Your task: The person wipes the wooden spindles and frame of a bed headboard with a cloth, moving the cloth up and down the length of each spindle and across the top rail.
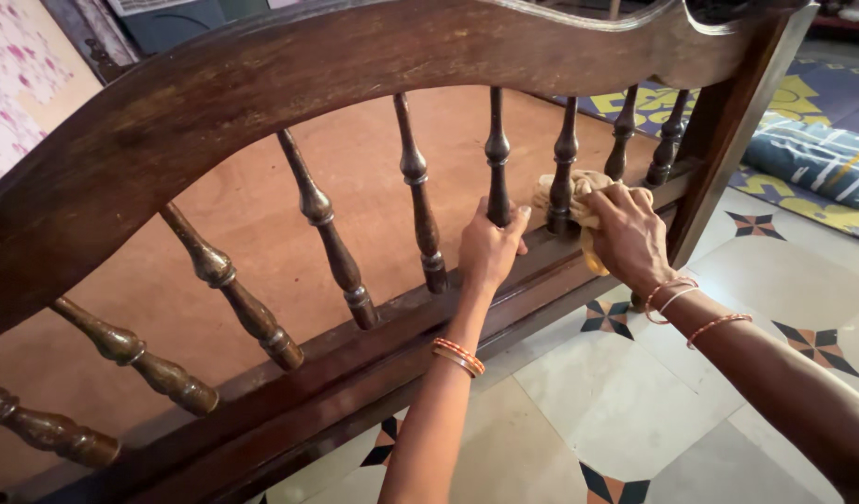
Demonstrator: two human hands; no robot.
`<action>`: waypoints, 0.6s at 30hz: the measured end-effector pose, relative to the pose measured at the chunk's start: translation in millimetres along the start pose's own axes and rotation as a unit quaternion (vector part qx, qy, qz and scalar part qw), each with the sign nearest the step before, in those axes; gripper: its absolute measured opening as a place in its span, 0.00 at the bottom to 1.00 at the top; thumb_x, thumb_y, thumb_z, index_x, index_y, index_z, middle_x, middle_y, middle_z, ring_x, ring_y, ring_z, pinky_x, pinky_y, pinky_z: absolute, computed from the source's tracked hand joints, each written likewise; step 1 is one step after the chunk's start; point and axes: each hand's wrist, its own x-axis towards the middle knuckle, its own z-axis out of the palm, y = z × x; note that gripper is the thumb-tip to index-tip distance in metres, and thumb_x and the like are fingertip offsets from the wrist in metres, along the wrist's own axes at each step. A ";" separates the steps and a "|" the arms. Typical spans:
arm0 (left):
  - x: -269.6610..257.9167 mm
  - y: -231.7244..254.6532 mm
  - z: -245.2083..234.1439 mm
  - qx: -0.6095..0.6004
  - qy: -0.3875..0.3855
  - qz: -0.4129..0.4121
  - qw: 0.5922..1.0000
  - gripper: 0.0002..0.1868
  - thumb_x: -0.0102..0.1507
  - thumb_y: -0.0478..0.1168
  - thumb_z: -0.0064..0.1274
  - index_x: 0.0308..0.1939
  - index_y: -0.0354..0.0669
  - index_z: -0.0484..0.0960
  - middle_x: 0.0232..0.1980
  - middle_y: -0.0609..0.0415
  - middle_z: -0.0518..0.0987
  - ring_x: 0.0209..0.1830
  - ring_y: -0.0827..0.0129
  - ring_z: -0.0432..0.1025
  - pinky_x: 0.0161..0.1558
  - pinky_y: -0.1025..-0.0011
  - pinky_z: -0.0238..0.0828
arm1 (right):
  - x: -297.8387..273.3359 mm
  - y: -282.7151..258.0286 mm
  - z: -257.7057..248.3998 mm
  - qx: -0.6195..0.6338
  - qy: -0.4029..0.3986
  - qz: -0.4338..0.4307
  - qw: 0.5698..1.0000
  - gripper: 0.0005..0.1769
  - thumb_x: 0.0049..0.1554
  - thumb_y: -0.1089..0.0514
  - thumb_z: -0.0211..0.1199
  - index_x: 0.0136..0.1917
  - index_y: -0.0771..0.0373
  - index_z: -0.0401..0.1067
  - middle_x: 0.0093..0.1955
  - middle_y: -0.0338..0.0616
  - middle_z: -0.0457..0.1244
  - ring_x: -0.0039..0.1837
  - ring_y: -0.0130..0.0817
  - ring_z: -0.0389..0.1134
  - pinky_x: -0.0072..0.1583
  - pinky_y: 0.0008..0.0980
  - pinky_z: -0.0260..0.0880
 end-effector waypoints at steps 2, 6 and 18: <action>-1.0 3.7 -0.4 -0.001 0.003 0.004 1.000 0.18 0.62 0.52 0.57 0.44 0.43 0.77 0.26 0.59 0.82 0.22 0.69 0.79 0.28 0.68 0.75 | 1.7 1.2 -5.6 0.047 0.020 0.042 0.998 0.18 0.52 0.60 0.71 0.56 0.56 0.76 0.55 0.44 0.67 0.52 0.48 0.68 0.50 0.44 0.72; -3.3 17.5 -2.3 0.054 0.010 -0.040 0.998 0.17 0.61 0.53 0.56 0.44 0.45 0.79 0.21 0.57 0.82 0.22 0.69 0.80 0.32 0.69 0.74 | 25.1 19.0 -25.4 0.227 0.010 0.210 0.951 0.16 0.57 0.55 0.70 0.57 0.59 0.72 0.52 0.45 0.69 0.44 0.36 0.71 0.46 0.36 0.72; -8.6 25.5 -4.5 0.072 0.019 -0.062 0.995 0.18 0.60 0.53 0.55 0.45 0.45 0.81 0.23 0.54 0.83 0.27 0.67 0.82 0.36 0.67 0.76 | -3.5 -14.2 18.6 0.326 -0.035 0.278 0.903 0.27 0.68 0.42 0.56 0.67 0.67 0.63 0.53 0.63 0.69 0.57 0.55 0.71 0.58 0.47 0.69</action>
